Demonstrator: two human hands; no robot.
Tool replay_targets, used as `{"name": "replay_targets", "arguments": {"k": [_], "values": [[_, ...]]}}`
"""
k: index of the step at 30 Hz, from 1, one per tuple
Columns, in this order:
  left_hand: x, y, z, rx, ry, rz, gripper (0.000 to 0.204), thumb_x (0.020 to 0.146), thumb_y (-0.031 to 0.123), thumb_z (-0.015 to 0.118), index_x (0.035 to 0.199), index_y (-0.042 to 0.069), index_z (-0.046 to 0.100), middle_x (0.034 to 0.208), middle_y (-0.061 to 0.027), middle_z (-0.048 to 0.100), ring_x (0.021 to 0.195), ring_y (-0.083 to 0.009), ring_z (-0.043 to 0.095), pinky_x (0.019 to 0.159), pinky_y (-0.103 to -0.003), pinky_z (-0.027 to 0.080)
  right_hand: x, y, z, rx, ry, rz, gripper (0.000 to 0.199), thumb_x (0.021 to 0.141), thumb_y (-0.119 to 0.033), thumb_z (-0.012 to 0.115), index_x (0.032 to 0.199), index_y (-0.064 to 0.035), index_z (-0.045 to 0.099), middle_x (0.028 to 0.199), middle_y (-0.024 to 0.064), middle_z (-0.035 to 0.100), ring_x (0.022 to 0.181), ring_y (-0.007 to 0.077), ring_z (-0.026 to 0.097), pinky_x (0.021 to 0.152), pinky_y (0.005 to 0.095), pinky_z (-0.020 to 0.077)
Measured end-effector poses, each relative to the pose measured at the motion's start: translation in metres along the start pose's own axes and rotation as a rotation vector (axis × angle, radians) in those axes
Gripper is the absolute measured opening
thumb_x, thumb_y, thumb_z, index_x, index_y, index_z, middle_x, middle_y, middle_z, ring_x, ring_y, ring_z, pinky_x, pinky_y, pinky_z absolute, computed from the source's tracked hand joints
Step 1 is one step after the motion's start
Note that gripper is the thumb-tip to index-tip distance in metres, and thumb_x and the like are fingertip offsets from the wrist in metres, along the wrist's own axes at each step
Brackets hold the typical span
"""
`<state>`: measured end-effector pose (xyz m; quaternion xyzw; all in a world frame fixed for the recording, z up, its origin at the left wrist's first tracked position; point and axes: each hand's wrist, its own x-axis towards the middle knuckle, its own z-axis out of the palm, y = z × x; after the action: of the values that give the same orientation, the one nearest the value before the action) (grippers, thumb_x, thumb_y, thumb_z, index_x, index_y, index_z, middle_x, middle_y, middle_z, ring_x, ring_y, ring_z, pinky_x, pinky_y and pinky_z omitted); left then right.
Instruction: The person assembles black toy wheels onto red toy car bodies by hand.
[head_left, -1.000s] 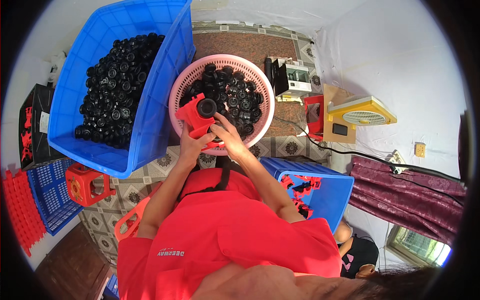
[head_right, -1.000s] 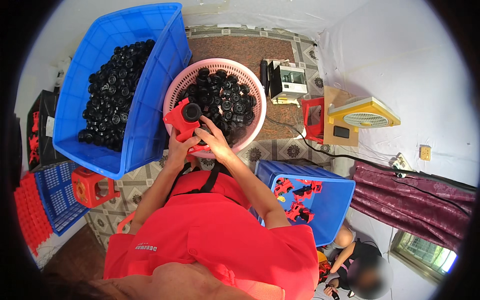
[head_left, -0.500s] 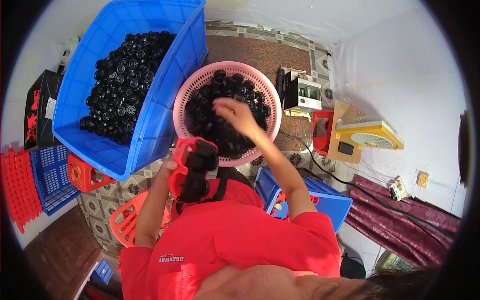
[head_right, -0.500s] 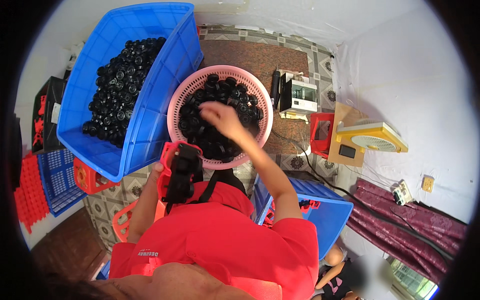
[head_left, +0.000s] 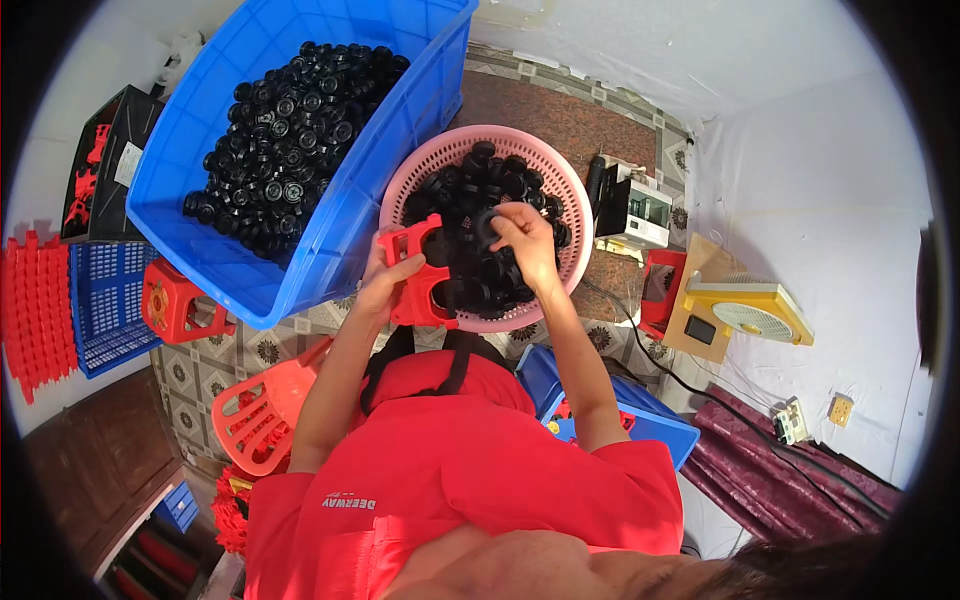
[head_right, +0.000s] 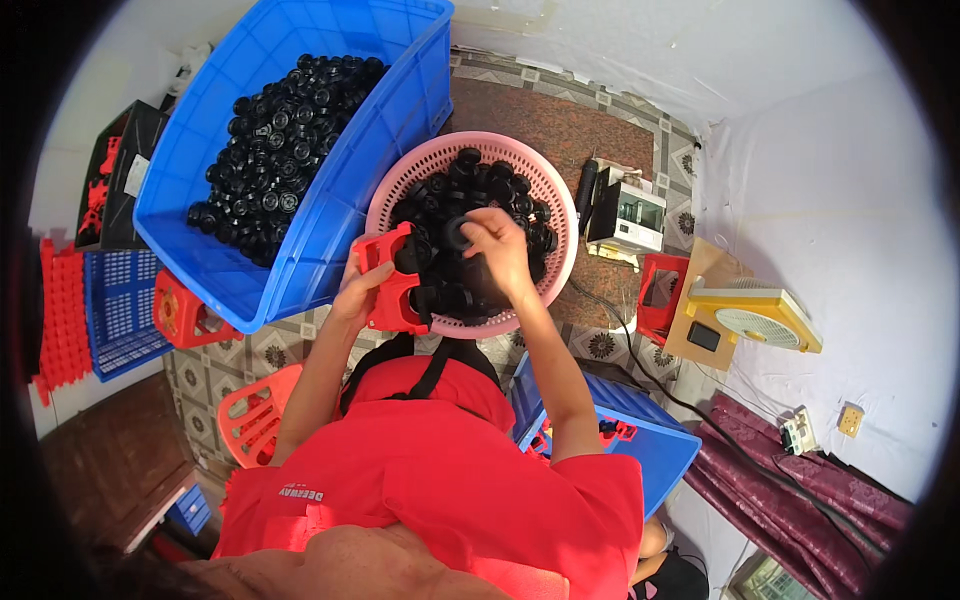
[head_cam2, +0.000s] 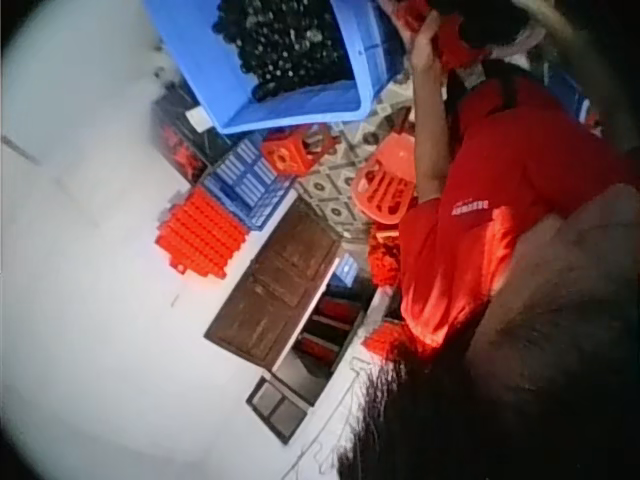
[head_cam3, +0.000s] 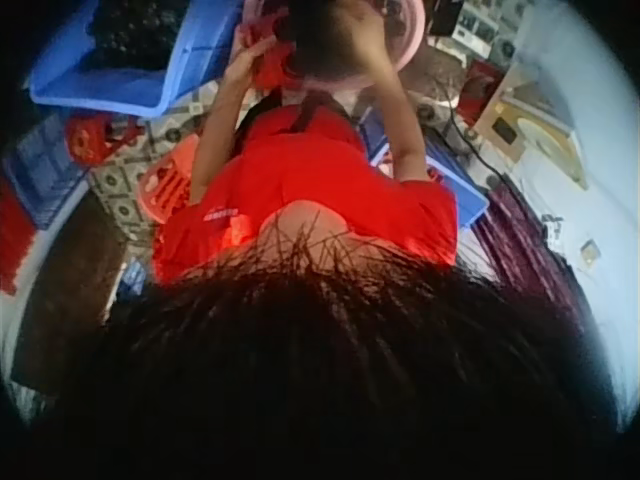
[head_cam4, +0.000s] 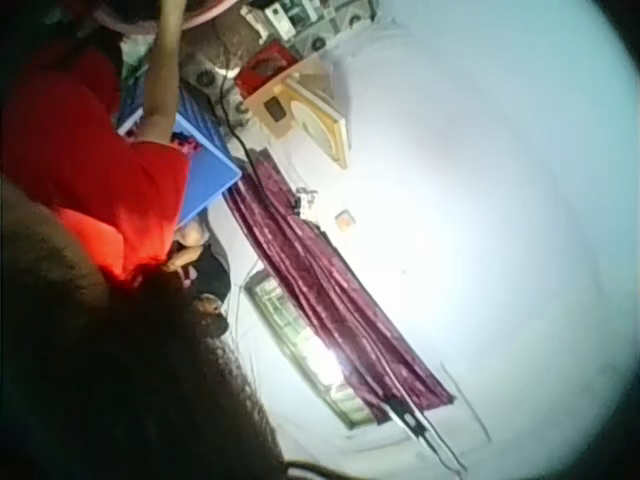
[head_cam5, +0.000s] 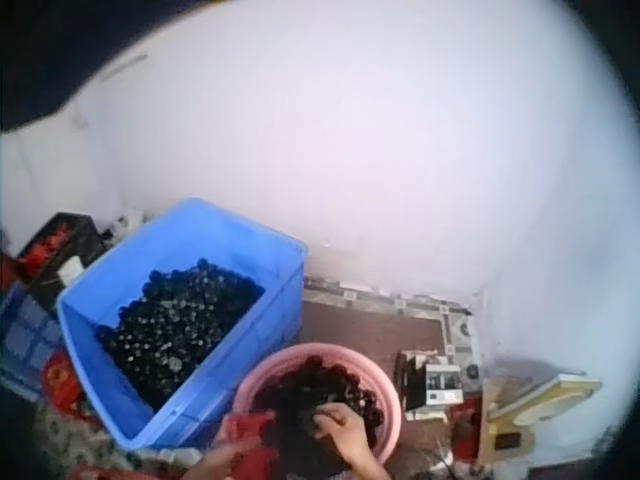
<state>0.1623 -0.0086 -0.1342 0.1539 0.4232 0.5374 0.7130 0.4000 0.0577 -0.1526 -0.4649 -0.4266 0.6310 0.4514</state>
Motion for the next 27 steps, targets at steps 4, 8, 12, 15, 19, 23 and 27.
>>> {"name": "replay_targets", "arguments": {"k": [4,8,12,15,19,23,27], "values": [[0.001,0.001,0.013,0.131,-0.046,-0.012,0.066,0.074,0.005,0.080,0.127,0.013,0.041,0.115,-0.0069,0.055,0.110,-0.0215,0.055,0.092,-0.037,0.051,-0.034,-0.024,0.035,-0.003,-0.100,-0.047,0.019,0.090,-0.002,0.065,0.109,0.0009,0.061,0.092,0.0050,0.068,0.078,0.0094,0.063,0.059,0.0234,0.0523],[0.001,0.002,0.013,0.269,-0.081,-0.021,0.068,0.073,0.007,0.082,0.126,0.012,0.041,0.115,-0.0075,0.055,0.108,-0.0209,0.056,0.091,-0.035,0.051,-0.047,-0.028,0.048,-0.374,-0.001,-0.059,0.025,0.088,-0.005,0.069,0.111,-0.0007,0.061,0.088,0.0067,0.069,0.075,0.0076,0.062,0.064,0.0209,0.0508],[0.004,0.000,-0.007,0.248,-0.224,-0.095,0.070,0.072,0.008,0.082,0.128,0.012,0.040,0.117,-0.0081,0.055,0.108,-0.0208,0.057,0.092,-0.034,0.050,-0.059,-0.020,0.047,-0.513,0.014,-0.113,0.051,0.088,-0.020,0.069,0.131,0.0000,0.050,0.128,0.0153,0.055,0.115,0.0198,0.056,0.091,0.0333,0.0473],[-0.009,0.002,-0.007,0.177,-0.319,-0.218,0.085,0.069,0.008,0.083,0.139,0.012,0.034,0.127,-0.0090,0.052,0.116,-0.0214,0.053,0.099,-0.036,0.045,-0.068,-0.004,0.044,0.048,-0.198,0.164,0.063,0.088,-0.019,0.068,0.142,-0.0022,0.040,0.137,0.0148,0.047,0.121,0.0210,0.050,0.101,0.0338,0.0411],[-0.027,0.008,0.002,0.443,-0.251,-0.218,0.096,0.063,0.006,0.087,0.141,0.012,0.033,0.128,-0.0082,0.050,0.119,-0.0200,0.051,0.100,-0.035,0.044,-0.085,0.025,0.052,-0.129,-0.125,-0.055,0.057,0.081,-0.016,0.070,0.133,-0.0016,0.051,0.122,0.0125,0.057,0.114,0.0226,0.056,0.097,0.0323,0.0435],[-0.032,0.004,0.000,0.484,-0.249,-0.109,0.092,0.064,0.004,0.085,0.139,0.012,0.034,0.127,-0.0080,0.051,0.116,-0.0185,0.052,0.098,-0.033,0.045,-0.083,0.011,0.054,-0.393,-0.116,-0.198,0.056,0.079,-0.023,0.071,0.129,-0.0023,0.054,0.119,0.0163,0.059,0.110,0.0251,0.060,0.095,0.0328,0.0452],[-0.022,-0.013,-0.003,0.472,-0.039,-0.159,0.086,0.067,0.004,0.084,0.137,0.012,0.034,0.122,-0.0095,0.052,0.108,-0.0198,0.057,0.091,-0.033,0.050,-0.042,0.034,0.031,-0.329,-0.370,0.146,0.047,0.087,-0.031,0.065,0.123,-0.0028,0.058,0.106,0.0123,0.065,0.094,0.0241,0.064,0.085,0.0352,0.0503]]}}
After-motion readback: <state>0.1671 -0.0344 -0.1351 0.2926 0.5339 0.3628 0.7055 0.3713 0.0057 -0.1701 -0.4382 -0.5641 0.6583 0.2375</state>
